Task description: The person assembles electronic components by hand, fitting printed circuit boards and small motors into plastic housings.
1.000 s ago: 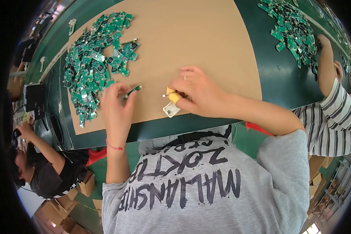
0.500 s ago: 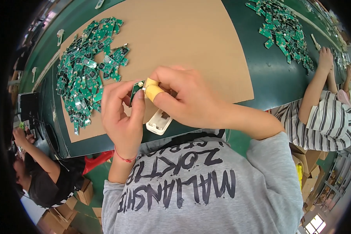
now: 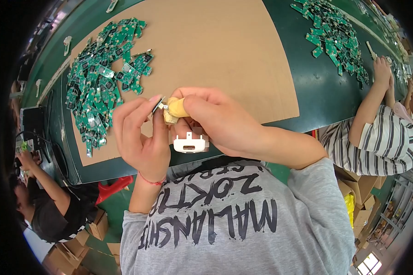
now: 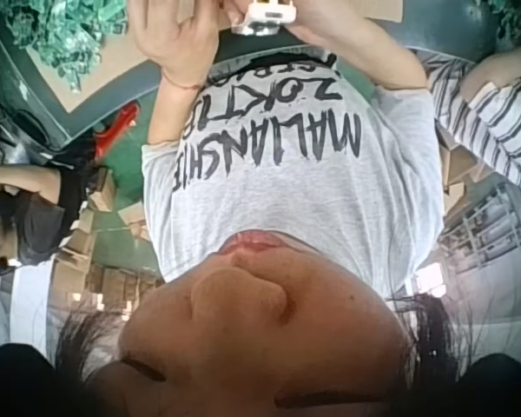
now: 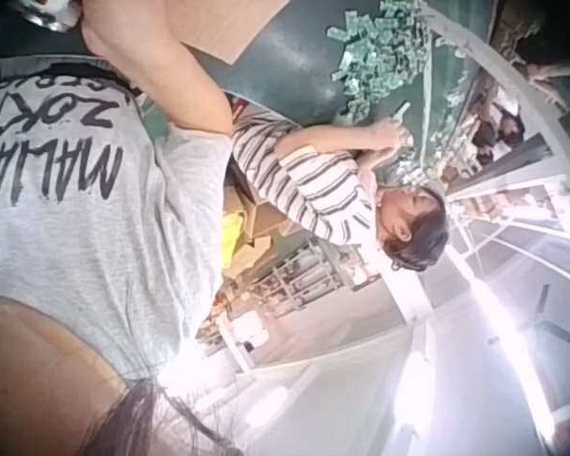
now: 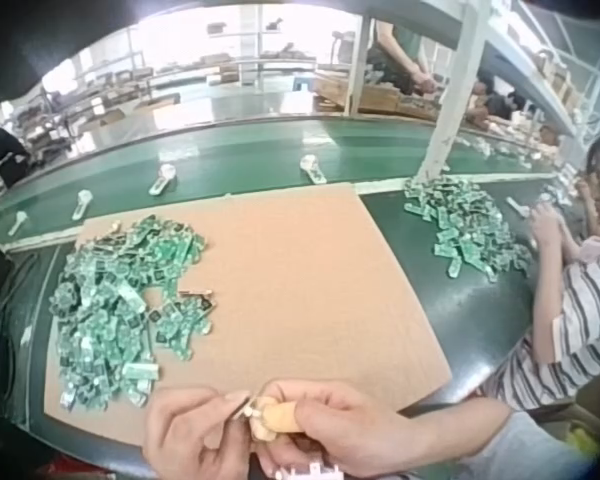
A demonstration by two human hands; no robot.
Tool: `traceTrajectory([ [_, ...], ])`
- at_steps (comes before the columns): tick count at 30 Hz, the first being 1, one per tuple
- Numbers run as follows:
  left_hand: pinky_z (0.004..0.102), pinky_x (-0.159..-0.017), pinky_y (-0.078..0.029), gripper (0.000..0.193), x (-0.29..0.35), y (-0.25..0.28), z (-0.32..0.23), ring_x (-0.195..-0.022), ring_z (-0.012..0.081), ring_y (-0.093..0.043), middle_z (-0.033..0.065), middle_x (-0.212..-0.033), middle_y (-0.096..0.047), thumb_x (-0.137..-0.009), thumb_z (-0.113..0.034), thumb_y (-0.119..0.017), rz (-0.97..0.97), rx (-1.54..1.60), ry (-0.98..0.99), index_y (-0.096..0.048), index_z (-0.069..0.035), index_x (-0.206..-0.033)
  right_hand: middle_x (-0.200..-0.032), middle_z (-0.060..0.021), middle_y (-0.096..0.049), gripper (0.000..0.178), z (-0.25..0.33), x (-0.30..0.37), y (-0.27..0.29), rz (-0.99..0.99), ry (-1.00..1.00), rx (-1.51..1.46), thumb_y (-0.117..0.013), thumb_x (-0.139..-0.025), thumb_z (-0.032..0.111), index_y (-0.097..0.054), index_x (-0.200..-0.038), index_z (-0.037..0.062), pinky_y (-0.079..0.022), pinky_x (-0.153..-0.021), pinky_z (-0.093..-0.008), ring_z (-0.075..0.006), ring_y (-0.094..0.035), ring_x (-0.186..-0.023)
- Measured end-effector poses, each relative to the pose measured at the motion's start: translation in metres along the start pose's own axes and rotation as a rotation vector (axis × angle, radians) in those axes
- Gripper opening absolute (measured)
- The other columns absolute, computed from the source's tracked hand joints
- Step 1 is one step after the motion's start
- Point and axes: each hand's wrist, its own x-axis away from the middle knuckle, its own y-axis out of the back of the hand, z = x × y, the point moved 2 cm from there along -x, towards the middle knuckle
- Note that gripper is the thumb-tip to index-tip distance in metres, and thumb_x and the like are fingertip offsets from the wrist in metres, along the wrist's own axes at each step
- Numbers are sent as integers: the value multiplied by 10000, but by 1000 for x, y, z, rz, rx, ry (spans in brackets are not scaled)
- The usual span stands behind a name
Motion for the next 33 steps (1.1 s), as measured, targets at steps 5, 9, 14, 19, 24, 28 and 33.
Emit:
traceTrajectory([
  [5, 277, -555, -431, 385, 0, -2, 2, -667, 178, -534, 62, -822, -561, -601, 116, -671, -60, -52, -80, -648, -51, -947, -552, -31, -437, 285, -2, -1, -1, 5, -3, -77, -338, -922, 277, -449, -894, 16, -433, -587, -275, -157, -501, -658],
  [9, 282, -547, -428, 424, 0, 0, 5, -652, 189, -535, 49, -814, -569, -520, 102, -669, -40, -106, -183, -660, -44, -918, -537, -28, -435, 307, -1, -2, 1, 40, -44, -95, -331, -927, 298, -449, -864, 21, -437, -630, -284, -159, -501, -648],
  [14, 292, -546, -432, 415, -1, 2, 7, -655, 193, -539, 40, -825, -568, -501, 85, -659, -12, -126, -232, -661, -35, -898, -555, -32, -478, 232, -3, -2, 5, 76, 7, -73, -351, -902, 208, -485, -845, 27, -434, -629, -265, -136, -508, -612],
  [19, 287, -544, -428, 390, 1, 2, 5, -652, 191, -540, 40, -831, -570, -517, 75, -653, -16, -160, -246, -661, -29, -893, -581, -49, -524, 191, -5, -5, 2, 78, 9, -131, -341, -862, 109, -510, -835, 25, -433, -608, -264, -124, -514, -656],
  [24, 289, -633, -418, 345, 3, 4, 8, -711, 198, -563, 38, -825, -587, -569, 63, -652, 102, -154, -137, -662, -54, -893, -605, -60, -555, 166, 5, -6, 4, 69, -33, 29, -368, -874, 115, -503, -843, 23, -430, -596, -242, -120, -530, -669],
  [28, 307, -773, -395, 316, -4, 5, 18, -814, 194, -599, 38, -809, -612, -636, 63, -654, 45, 84, 20, -637, -55, -928, -796, -74, -597, 118, 15, -5, 10, 9, 252, 537, -483, -881, 110, -512, -926, 5, -450, -657, -239, -133, -567, -773],
  [33, 308, -804, -400, 514, 4, -4, 15, -846, 191, -591, 39, -792, -606, -657, 71, -665, 40, 281, 243, -514, -18, -1140, -944, -94, -576, 184, 20, -10, 17, -80, 832, 1263, -603, -788, 46, -538, -959, 27, -444, -749, -258, -200, -575, -867],
])
